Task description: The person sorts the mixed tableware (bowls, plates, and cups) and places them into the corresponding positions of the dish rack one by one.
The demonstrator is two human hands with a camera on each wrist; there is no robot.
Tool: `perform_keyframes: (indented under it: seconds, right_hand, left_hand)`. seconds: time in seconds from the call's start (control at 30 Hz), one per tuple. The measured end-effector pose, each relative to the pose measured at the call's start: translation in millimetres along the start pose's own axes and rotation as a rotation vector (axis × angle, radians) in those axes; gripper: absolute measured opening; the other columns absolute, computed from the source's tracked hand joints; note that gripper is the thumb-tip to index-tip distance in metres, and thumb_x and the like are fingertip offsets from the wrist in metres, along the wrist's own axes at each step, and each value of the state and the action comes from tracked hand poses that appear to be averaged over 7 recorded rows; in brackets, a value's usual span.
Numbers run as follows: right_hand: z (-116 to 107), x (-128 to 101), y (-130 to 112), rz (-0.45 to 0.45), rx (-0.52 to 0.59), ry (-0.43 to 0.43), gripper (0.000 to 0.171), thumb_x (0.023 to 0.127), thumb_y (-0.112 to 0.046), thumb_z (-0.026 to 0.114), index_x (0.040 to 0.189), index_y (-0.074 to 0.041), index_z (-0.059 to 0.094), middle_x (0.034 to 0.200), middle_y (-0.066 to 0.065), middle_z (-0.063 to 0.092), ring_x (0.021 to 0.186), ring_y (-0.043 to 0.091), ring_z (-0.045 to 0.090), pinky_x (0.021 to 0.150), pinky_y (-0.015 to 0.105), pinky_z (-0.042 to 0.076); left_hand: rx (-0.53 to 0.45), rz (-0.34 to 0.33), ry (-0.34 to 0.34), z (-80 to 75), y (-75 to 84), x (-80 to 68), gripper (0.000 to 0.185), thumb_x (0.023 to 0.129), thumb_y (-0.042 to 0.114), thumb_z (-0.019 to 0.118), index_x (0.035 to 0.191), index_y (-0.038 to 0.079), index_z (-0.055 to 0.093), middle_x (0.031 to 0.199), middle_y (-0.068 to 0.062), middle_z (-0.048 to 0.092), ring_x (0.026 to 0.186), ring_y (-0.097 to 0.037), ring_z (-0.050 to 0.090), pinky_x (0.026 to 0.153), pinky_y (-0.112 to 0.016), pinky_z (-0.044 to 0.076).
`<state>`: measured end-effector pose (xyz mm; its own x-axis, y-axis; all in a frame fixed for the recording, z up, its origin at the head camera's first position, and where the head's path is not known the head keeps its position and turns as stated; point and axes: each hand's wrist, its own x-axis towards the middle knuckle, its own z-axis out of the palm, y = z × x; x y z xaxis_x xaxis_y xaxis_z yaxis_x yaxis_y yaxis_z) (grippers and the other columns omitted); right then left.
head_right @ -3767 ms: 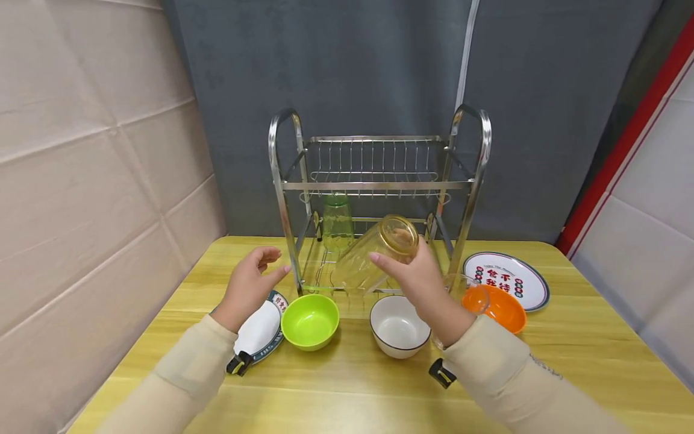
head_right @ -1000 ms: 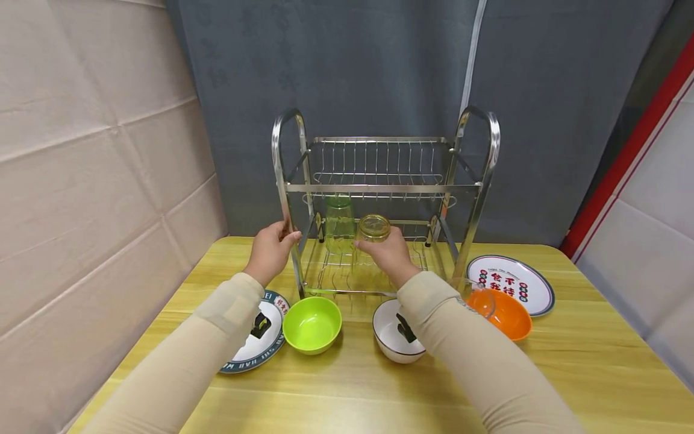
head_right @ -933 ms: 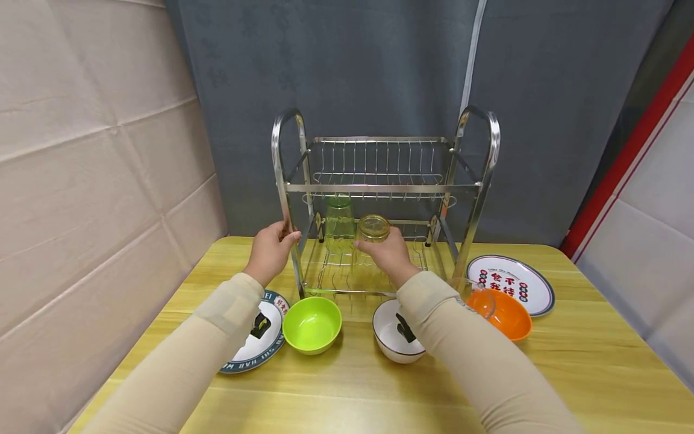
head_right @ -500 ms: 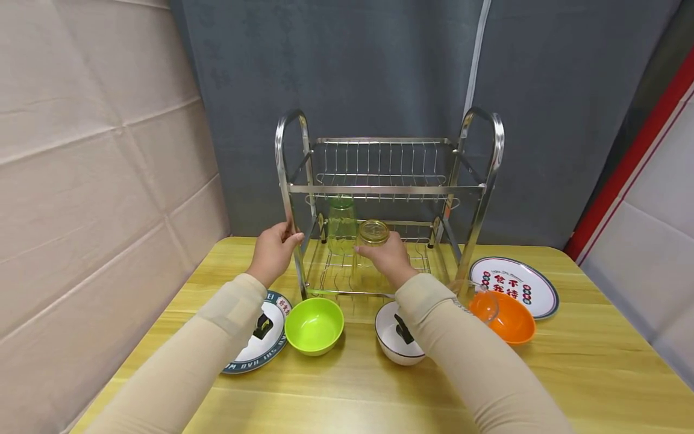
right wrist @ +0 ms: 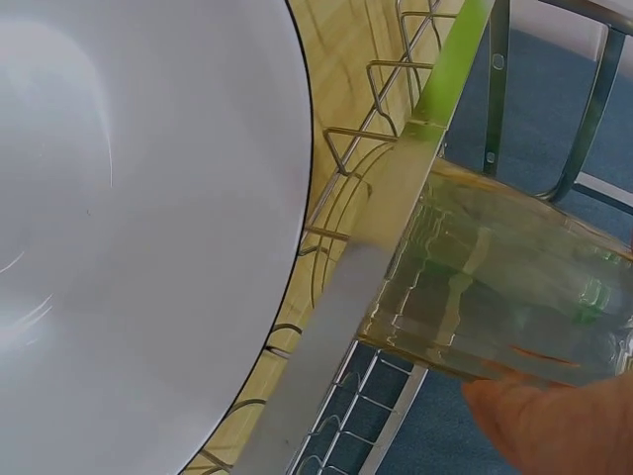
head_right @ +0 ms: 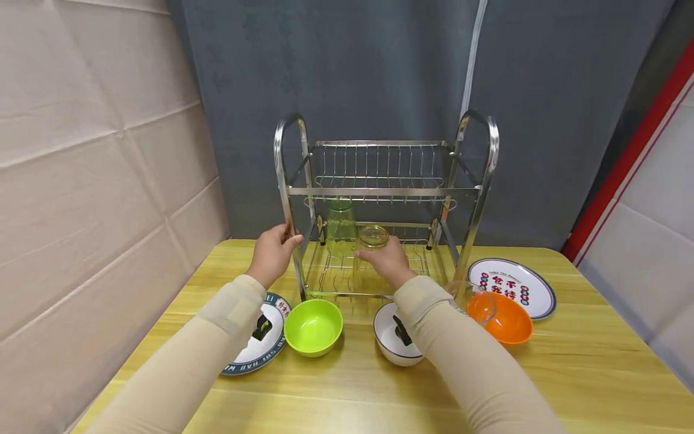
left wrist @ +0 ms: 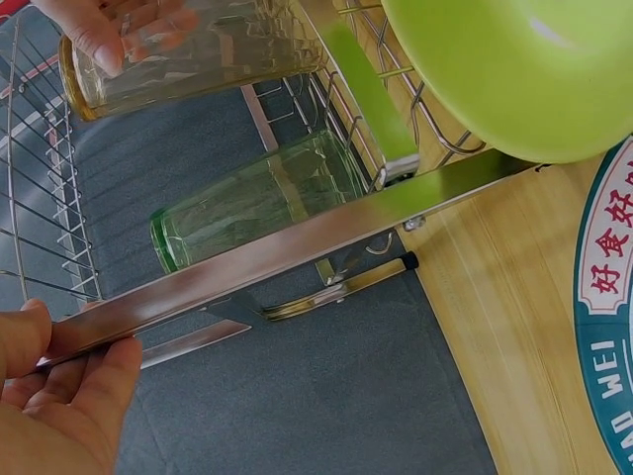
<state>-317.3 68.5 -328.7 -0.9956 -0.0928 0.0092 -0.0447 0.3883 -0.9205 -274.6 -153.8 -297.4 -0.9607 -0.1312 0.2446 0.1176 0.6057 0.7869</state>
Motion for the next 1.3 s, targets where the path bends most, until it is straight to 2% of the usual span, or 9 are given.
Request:
perform_keyframes:
  seconds: [0.17,0.4,0.97,1.13,1.3]
  right_hand:
    - [3,1,2,-0.004,0.012,0.003,0.055,0.087,-0.017,0.072,0.133,0.002,0.049,0.131,0.021,0.054,0.126,0.038,0.046,0.108,0.051,0.034]
    - [5,2,2,-0.025,0.056,-0.018,0.054,0.087,-0.013,0.072,0.133,0.002,0.049,0.132,0.021,0.054,0.126,0.038,0.046,0.109,0.052,0.033]
    - [6,2,1,-0.066,0.041,-0.031,0.052,0.088,-0.014,0.071,0.132,0.003,0.050,0.129,0.022,0.057,0.123,0.038,0.050,0.108,0.051,0.035]
    - [5,-2,0,-0.013,0.030,-0.024,0.067,0.086,-0.019,0.074,0.139,0.004,0.040,0.135,0.023,0.050,0.127,0.040,0.044,0.109,0.052,0.033]
    - [1,-10,-1,0.087,-0.073,-0.033,0.091,0.087,-0.027,0.072,0.150,0.006,0.015,0.151,0.028,0.026,0.137,0.045,0.028,0.111,0.055,0.028]
  left_hand:
    - [0.005,0.002,-0.001,-0.3,-0.8,0.0,0.023,0.101,0.022,0.052,0.111,0.003,0.062,0.108,-0.014,0.065,0.096,-0.027,0.061,0.078,-0.040,0.050]
    - [0.007,0.006,0.001,0.5,-2.1,1.3,0.026,0.100,0.023,0.053,0.113,0.003,0.062,0.110,-0.014,0.065,0.099,-0.028,0.062,0.081,-0.041,0.051]
    - [-0.009,0.014,0.018,1.5,-0.4,-2.1,0.024,0.100,0.019,0.053,0.115,0.001,0.062,0.112,-0.015,0.066,0.100,-0.028,0.063,0.081,-0.042,0.052]
    - [-0.019,0.005,0.015,2.0,-1.2,-2.4,0.024,0.100,0.018,0.054,0.115,0.002,0.062,0.111,-0.015,0.066,0.099,-0.028,0.062,0.080,-0.041,0.052]
    - [-0.027,0.005,0.021,2.1,-0.4,-2.8,0.026,0.100,0.018,0.054,0.117,0.001,0.062,0.112,-0.015,0.065,0.101,-0.029,0.062,0.083,-0.042,0.052]
